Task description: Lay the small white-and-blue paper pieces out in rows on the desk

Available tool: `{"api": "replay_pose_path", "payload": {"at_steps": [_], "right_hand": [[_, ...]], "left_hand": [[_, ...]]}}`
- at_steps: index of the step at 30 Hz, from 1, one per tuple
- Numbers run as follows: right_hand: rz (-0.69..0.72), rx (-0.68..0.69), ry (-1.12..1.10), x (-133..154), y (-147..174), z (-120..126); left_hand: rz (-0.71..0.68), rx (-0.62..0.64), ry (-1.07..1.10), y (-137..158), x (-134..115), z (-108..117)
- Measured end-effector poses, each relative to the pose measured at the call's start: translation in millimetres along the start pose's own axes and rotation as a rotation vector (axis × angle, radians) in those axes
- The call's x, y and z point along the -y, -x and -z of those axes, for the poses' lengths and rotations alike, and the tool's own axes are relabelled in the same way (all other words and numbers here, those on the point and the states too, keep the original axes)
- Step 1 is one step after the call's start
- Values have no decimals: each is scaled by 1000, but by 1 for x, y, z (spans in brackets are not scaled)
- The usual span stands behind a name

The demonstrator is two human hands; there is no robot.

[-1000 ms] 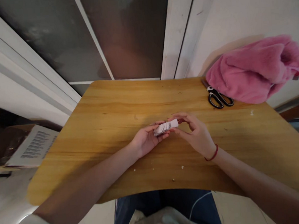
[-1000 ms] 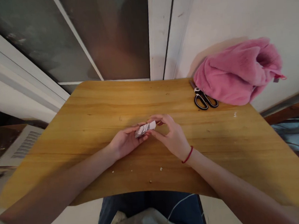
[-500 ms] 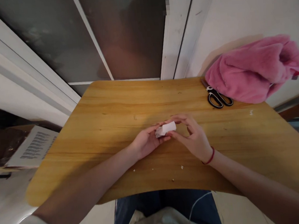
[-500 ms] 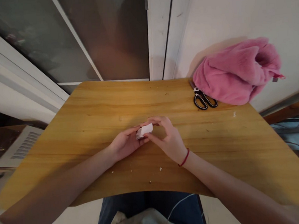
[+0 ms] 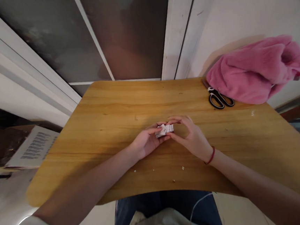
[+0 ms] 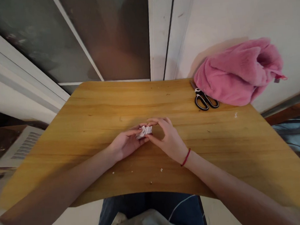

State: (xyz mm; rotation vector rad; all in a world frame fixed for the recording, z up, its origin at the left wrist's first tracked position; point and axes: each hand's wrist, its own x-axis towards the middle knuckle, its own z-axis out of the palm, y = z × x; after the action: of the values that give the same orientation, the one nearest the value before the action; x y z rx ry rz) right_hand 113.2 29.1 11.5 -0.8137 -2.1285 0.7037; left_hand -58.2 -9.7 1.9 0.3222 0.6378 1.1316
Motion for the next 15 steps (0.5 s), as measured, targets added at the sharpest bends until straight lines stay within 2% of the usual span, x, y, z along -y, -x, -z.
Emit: {"api": "replay_pose_path", "payload": {"at_steps": [8,15], "right_hand": [[12,8,-20,1,-2,1],[-4,-54,-53,2,-2,2]], "left_hand": [[0,-31,-30,0,-1,-2],[-24,-17,-21,0,-3,-2]]}}
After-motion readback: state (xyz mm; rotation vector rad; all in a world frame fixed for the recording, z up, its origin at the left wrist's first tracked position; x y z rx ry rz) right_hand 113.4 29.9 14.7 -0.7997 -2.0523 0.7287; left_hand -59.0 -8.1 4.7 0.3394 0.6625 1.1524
